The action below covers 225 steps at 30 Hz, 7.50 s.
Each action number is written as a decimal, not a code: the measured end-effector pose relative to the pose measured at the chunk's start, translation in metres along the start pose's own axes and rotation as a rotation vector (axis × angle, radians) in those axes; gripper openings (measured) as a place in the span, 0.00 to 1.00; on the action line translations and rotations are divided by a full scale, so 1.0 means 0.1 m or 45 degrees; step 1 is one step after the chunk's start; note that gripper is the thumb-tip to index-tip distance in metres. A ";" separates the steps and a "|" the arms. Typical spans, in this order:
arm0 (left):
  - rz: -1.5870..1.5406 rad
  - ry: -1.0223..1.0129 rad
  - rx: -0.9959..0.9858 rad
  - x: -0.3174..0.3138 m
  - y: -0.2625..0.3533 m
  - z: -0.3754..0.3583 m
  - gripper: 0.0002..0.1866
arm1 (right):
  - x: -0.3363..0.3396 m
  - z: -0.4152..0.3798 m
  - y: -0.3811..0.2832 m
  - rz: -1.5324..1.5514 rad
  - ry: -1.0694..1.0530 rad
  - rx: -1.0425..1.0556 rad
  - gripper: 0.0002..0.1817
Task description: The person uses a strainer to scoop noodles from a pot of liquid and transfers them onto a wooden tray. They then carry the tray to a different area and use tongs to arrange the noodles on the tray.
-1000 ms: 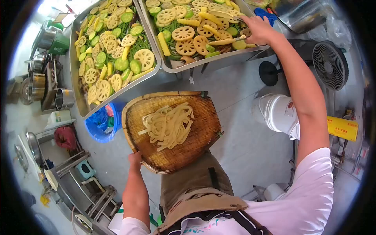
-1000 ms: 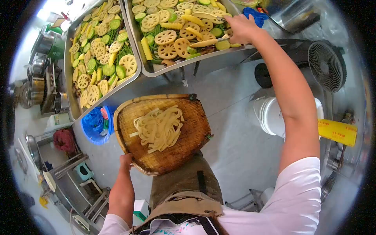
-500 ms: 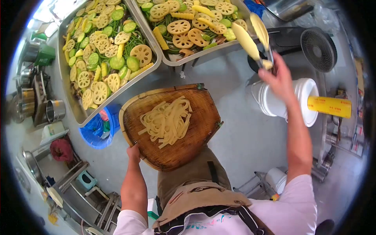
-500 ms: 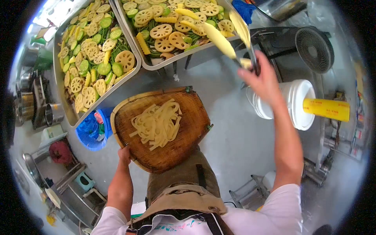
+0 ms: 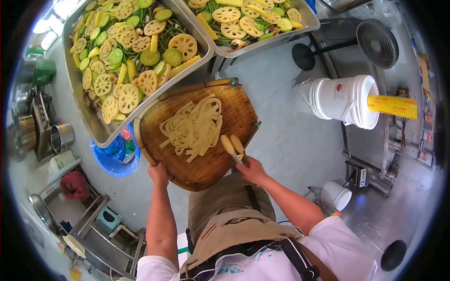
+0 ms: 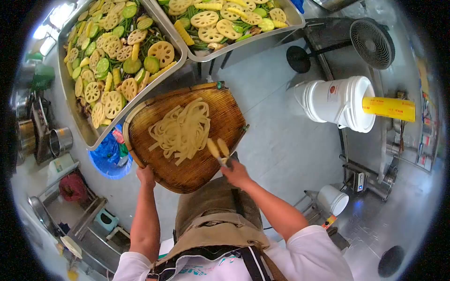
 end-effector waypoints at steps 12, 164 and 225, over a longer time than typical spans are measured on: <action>0.034 -0.021 -0.005 0.01 -0.03 0.03 0.14 | -0.81 1.20 -0.53 -0.399 0.187 -0.030 0.21; -0.225 -0.344 0.165 -0.02 -0.07 0.04 0.15 | -0.71 1.03 -1.40 -1.044 -0.110 0.408 0.32; 0.386 -0.608 0.102 0.15 -0.38 -0.83 0.14 | -0.91 0.29 -0.47 -0.411 0.195 0.452 0.24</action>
Point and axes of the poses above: each hand's wrist, its own z-axis towards the middle knuckle, its own x-axis out of the back of the hand, y = z × x, the point moved 8 cm from there along z, towards the middle knuckle, and after that the axes turned 1 degree about y, right-handed, at the moved point
